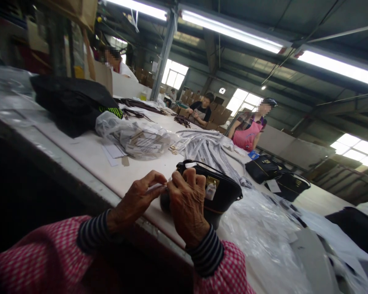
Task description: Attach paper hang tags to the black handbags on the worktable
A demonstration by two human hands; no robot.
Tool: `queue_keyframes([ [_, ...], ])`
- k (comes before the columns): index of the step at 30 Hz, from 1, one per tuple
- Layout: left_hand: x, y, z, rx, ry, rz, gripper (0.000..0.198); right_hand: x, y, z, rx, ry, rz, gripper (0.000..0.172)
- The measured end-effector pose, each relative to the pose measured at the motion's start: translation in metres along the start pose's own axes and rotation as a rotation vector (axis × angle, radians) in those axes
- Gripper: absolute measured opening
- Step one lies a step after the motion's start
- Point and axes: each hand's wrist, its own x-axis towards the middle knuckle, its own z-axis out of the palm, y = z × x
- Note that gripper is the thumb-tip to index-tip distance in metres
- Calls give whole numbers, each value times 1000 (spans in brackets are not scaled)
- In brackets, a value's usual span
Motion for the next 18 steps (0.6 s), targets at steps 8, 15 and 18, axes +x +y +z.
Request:
queue_keyframes([
  [8,5,-11,-3,-42,-32,11,15,1,3,1,19,42,-22,6],
  [15,9,-14,2,-243,6,-61,16,5,3,-1,-5,15,-31,11],
  [18,9,-10,0,-143,19,-26,15,6,3,-3,-30,7,-46,12],
])
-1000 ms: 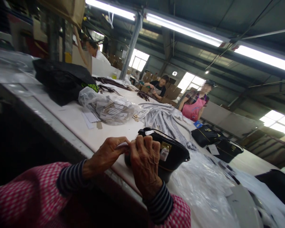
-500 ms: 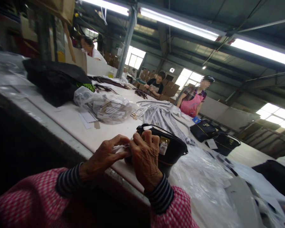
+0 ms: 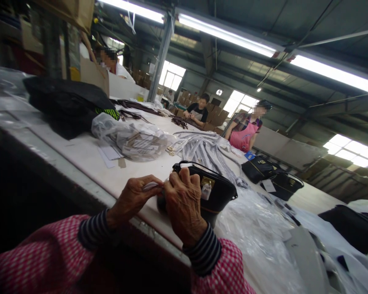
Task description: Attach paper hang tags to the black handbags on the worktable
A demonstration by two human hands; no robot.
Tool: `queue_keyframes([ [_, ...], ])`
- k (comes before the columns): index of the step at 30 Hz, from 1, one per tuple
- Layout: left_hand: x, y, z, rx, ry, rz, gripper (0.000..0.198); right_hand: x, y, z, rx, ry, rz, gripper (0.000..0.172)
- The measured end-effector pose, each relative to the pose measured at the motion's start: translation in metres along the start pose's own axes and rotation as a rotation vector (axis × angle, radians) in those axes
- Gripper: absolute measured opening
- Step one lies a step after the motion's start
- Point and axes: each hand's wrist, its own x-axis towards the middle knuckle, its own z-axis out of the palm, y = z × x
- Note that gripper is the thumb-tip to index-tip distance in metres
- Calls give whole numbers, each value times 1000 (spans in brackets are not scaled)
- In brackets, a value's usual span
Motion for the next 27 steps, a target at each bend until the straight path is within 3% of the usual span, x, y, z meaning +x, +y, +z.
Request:
queue_keyframes([
  [6,2,2,-4,215,-31,72,16,0,3,-3,14,-16,-75,10],
  [11,0,-1,-5,174,-65,66,16,-2,7,0,69,-4,-110,5],
  [18,-2,1,-2,131,-22,20,15,1,10,-1,81,11,-134,16],
  [27,-6,13,9,100,57,-57,16,-16,4,18,134,190,-186,16],
])
